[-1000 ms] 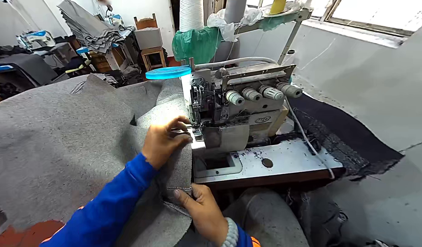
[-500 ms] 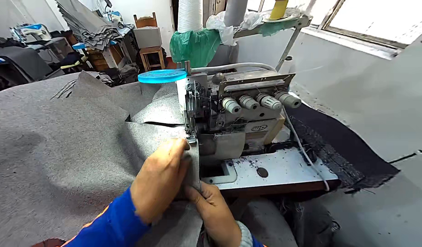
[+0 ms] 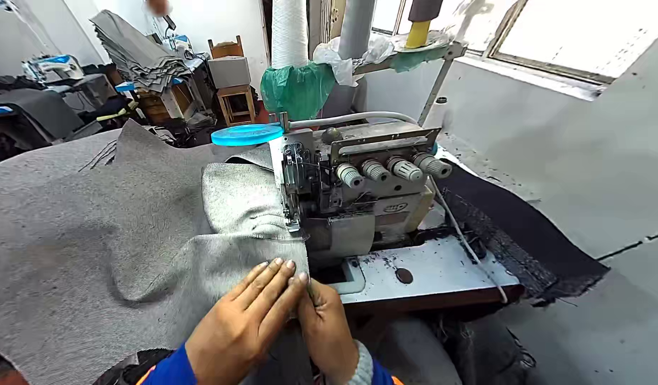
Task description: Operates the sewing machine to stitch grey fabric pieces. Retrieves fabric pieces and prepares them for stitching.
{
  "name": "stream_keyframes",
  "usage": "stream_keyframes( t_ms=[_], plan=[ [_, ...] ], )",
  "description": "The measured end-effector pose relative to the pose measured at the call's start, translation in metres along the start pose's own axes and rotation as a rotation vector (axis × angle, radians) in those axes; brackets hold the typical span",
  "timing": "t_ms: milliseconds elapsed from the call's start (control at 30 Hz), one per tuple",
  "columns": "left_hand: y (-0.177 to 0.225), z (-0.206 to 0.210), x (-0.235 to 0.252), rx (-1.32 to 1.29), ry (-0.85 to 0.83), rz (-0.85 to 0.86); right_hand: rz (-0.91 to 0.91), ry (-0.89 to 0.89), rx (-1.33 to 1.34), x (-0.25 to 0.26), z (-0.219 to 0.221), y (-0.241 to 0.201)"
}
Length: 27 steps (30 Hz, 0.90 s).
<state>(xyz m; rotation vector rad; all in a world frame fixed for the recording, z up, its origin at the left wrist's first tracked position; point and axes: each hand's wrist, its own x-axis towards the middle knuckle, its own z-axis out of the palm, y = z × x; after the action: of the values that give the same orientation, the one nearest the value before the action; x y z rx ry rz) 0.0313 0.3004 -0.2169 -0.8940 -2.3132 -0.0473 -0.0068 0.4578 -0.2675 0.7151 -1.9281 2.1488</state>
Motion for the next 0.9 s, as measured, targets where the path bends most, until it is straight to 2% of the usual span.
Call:
stream_keyframes(
  t_ms=[233, 400, 467, 533, 600, 667, 700, 767, 833, 900],
  plan=[
    [-0.041, 0.002, 0.026, -0.119, 0.006, -0.01, -0.175, 0.094, -0.239, 0.027, 0.005, 0.009],
    [-0.044, 0.01, 0.017, -0.249, 0.002, -0.071, -0.316, 0.09, -0.315, 0.008, -0.006, 0.025],
    [-0.038, 0.017, -0.003, -0.249, 0.082, -0.18, -0.35, 0.138, -0.447, -0.001, -0.018, 0.043],
    [-0.039, 0.03, -0.038, -0.036, 0.167, -0.463, -0.385, 0.119, -0.562, -0.006, -0.034, 0.057],
    [-0.06, 0.043, -0.065, 0.119, 0.023, -0.762, -0.416, 0.09, -0.638, -0.004, -0.039, 0.064],
    [-0.087, 0.053, -0.063, 0.056, -0.235, -1.009, -0.427, 0.087, -0.843, -0.005, -0.034, 0.066],
    [-0.099, 0.059, -0.053, 0.02, -0.339, -1.067, -0.421, 0.082, -0.979, -0.006, -0.03, 0.067],
    [-0.126, 0.07, -0.032, -0.073, -0.51, -1.057, -0.377, 0.06, -1.168, -0.009, -0.022, 0.068],
    [-0.159, 0.07, -0.014, -0.217, -0.532, -0.929, -0.36, 0.028, -1.216, -0.01, -0.022, 0.069],
    [-0.187, 0.042, 0.007, -0.374, -0.57, -0.865, -0.361, -0.057, -1.175, -0.01, -0.03, 0.068]
  ],
)
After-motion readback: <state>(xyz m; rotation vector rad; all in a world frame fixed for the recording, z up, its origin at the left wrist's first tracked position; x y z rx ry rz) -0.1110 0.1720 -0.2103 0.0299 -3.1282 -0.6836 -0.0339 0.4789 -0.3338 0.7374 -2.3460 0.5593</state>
